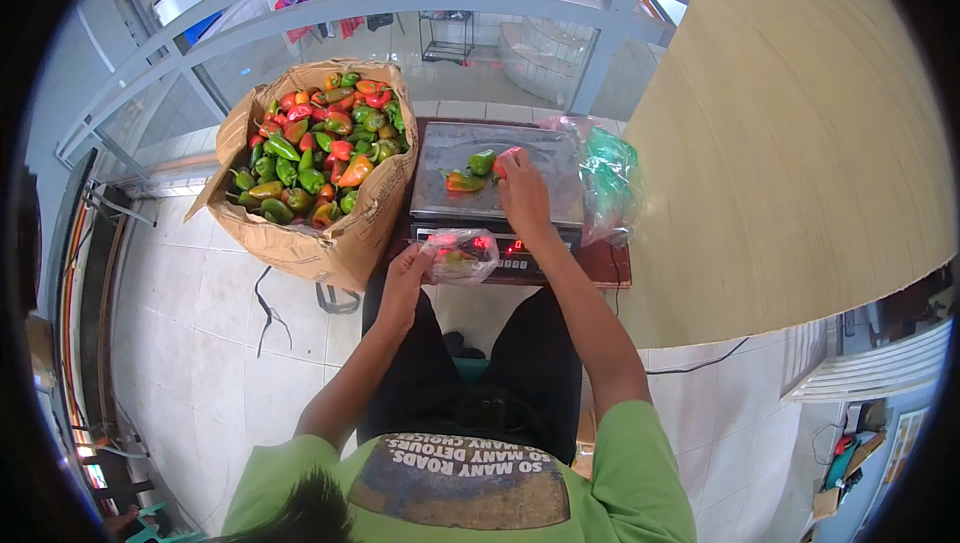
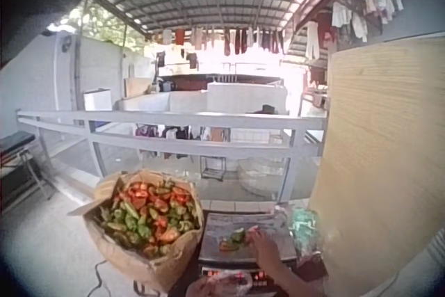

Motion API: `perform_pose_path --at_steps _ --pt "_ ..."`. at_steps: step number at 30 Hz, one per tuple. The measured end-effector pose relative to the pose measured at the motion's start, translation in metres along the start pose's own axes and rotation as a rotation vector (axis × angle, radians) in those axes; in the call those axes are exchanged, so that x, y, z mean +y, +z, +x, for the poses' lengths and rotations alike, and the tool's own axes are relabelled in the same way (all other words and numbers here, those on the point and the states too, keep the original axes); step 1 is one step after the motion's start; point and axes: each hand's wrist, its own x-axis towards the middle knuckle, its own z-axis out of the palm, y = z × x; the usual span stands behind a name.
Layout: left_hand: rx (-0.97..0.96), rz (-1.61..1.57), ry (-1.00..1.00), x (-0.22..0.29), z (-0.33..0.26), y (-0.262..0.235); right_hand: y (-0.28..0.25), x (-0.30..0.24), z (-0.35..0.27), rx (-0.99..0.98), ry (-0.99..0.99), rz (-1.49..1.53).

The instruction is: The person transfers peppers from a cardboard box onto a digital scale to weigh them, then places the weighed peppers into plastic bags and ties the bags closed.

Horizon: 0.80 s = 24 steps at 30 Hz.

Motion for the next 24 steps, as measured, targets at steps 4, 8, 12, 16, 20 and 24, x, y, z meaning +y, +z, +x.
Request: perform_pose_path --at_steps 4,8,12,16,20,24 --pt "-0.018 0.036 0.064 0.017 -0.003 0.006 0.033 0.037 0.021 0.009 -0.139 -0.387" --pt "0.017 -0.002 0.067 0.018 -0.004 0.001 0.044 0.035 0.024 -0.202 -0.045 -0.514" --pt "0.019 0.011 0.049 0.015 -0.002 -0.002 0.036 0.036 0.02 -0.204 0.077 -0.525" --pt "0.008 -0.014 0.035 0.011 0.001 -0.004 0.008 0.035 0.006 0.111 0.132 -0.113" --pt "0.025 0.023 0.049 0.004 0.008 -0.005 -0.045 -0.015 -0.028 0.118 0.186 0.333" --pt "0.036 -0.004 0.04 0.002 0.016 0.006 -0.055 -0.045 -0.076 -0.124 0.251 0.679"
